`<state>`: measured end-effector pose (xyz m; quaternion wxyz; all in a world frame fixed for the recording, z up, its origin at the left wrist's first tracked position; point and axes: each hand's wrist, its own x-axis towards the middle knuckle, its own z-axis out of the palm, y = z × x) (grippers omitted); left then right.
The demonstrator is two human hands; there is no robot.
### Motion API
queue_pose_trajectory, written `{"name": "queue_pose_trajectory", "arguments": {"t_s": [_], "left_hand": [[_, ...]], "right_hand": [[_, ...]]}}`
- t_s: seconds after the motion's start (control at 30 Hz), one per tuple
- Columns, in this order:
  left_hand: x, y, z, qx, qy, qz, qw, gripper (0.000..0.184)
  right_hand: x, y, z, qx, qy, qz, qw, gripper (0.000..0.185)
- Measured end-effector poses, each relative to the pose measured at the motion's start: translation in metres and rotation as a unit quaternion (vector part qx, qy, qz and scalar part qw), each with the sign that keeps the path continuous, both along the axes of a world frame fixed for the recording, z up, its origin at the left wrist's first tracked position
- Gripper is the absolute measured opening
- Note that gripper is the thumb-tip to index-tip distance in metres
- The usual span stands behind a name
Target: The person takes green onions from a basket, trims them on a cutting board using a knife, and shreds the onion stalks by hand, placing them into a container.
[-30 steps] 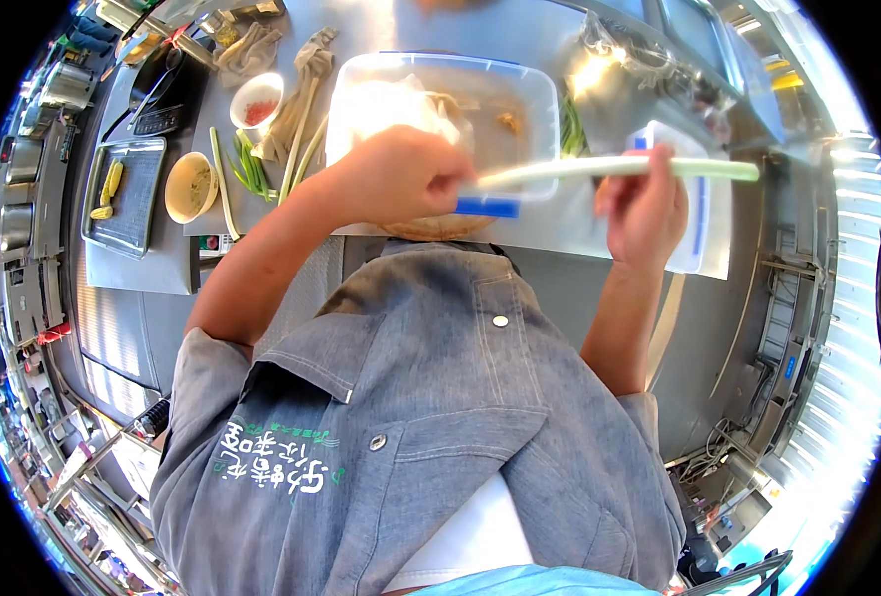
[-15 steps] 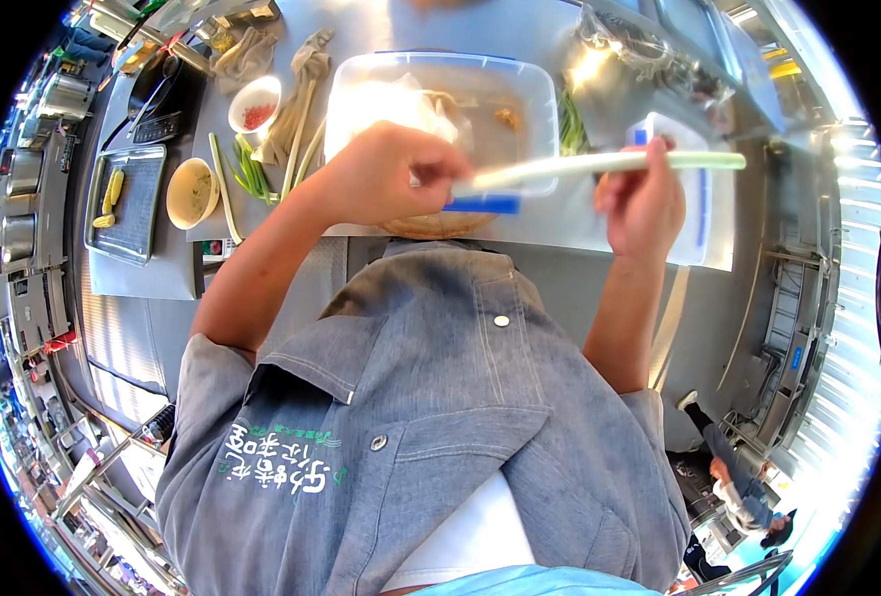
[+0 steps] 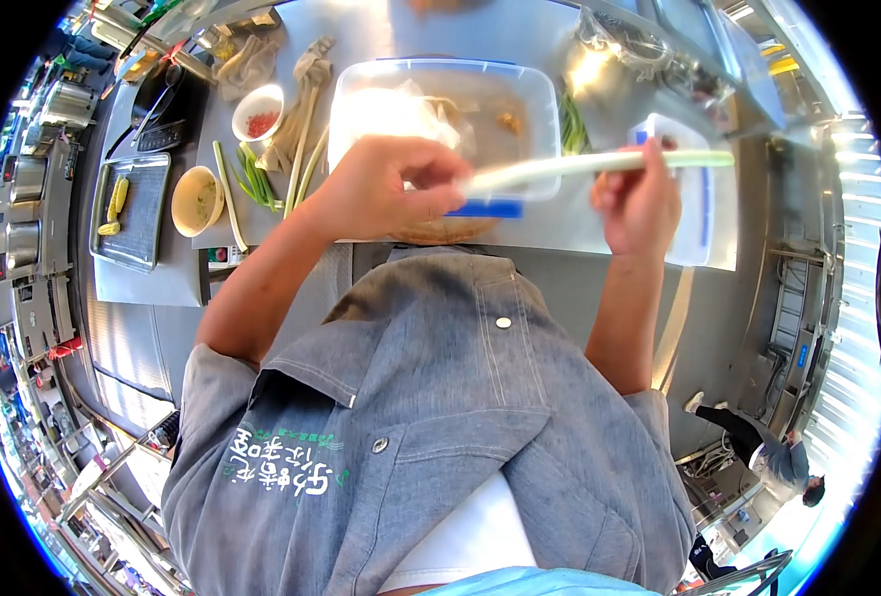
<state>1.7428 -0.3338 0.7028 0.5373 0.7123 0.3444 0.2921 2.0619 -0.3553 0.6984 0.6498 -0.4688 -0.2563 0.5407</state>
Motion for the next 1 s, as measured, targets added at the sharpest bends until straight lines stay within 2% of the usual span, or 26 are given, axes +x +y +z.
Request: {"name": "queue_pose_trajectory", "arguments": {"t_s": [0.13,0.2,0.3,0.37,0.43,0.47,0.5,0.53,0.57,0.63,0.67,0.73,0.77,0.8,0.87,1.0], "left_hand": [[-0.001,0.002,-0.007,-0.043,-0.030,-0.004,0.999,0.022],[0.001,0.002,-0.006,-0.066,-0.017,0.015,0.998,0.017],[0.002,0.007,-0.006,-0.050,-0.004,0.046,0.998,0.015],[0.002,0.009,-0.011,-0.030,-0.001,0.071,0.997,0.014],[0.005,0.010,-0.016,-0.009,0.000,0.096,0.995,0.014],[0.009,0.009,-0.019,-0.063,-0.058,0.131,0.988,0.015],[0.013,0.009,-0.022,-0.118,-0.117,0.163,0.973,0.015],[0.016,0.008,-0.023,-0.118,-0.119,0.161,0.973,0.015],[0.018,0.006,-0.024,-0.032,-0.068,0.218,0.973,0.015],[0.021,0.000,-0.029,0.154,0.017,0.300,0.941,0.015],[0.021,0.001,-0.036,0.154,0.016,0.299,0.942,0.015],[0.020,0.003,-0.043,0.317,0.014,0.335,0.887,0.013],[0.020,0.002,-0.044,0.344,-0.020,0.336,0.877,0.011],[0.019,0.004,-0.044,0.346,-0.020,0.335,0.876,0.011],[0.015,0.005,-0.045,0.430,-0.003,0.328,0.841,0.010],[0.029,0.004,-0.046,0.423,-0.025,0.304,0.853,0.006]], "right_hand": [[0.001,0.001,0.001,0.026,-0.006,0.003,1.000,0.041],[0.002,0.002,0.001,0.044,-0.015,0.007,0.999,0.041],[0.005,0.002,-0.003,0.088,-0.023,0.024,0.996,0.039],[0.013,0.002,-0.013,0.167,-0.041,0.094,0.981,0.039],[0.012,0.001,-0.013,0.192,-0.060,0.133,0.970,0.041],[0.013,0.001,-0.013,0.216,-0.080,0.172,0.958,0.044],[0.015,0.002,-0.019,0.227,-0.076,0.206,0.949,0.055],[0.015,0.002,-0.021,0.227,-0.079,0.206,0.949,0.055],[0.011,0.002,-0.024,0.230,-0.050,0.227,0.945,0.060],[0.004,0.004,-0.029,0.246,0.005,0.254,0.935,0.072],[0.002,0.004,-0.032,0.246,0.004,0.253,0.936,0.072],[-0.007,0.004,-0.036,0.256,0.117,0.239,0.929,0.070],[-0.013,0.004,-0.038,0.257,0.116,0.239,0.929,0.070],[-0.021,0.002,-0.038,0.253,0.111,0.218,0.936,0.064],[-0.041,-0.001,-0.035,0.249,0.108,0.195,0.942,0.060],[-0.082,-0.002,-0.036,0.177,0.064,0.242,0.952,0.041]]}}
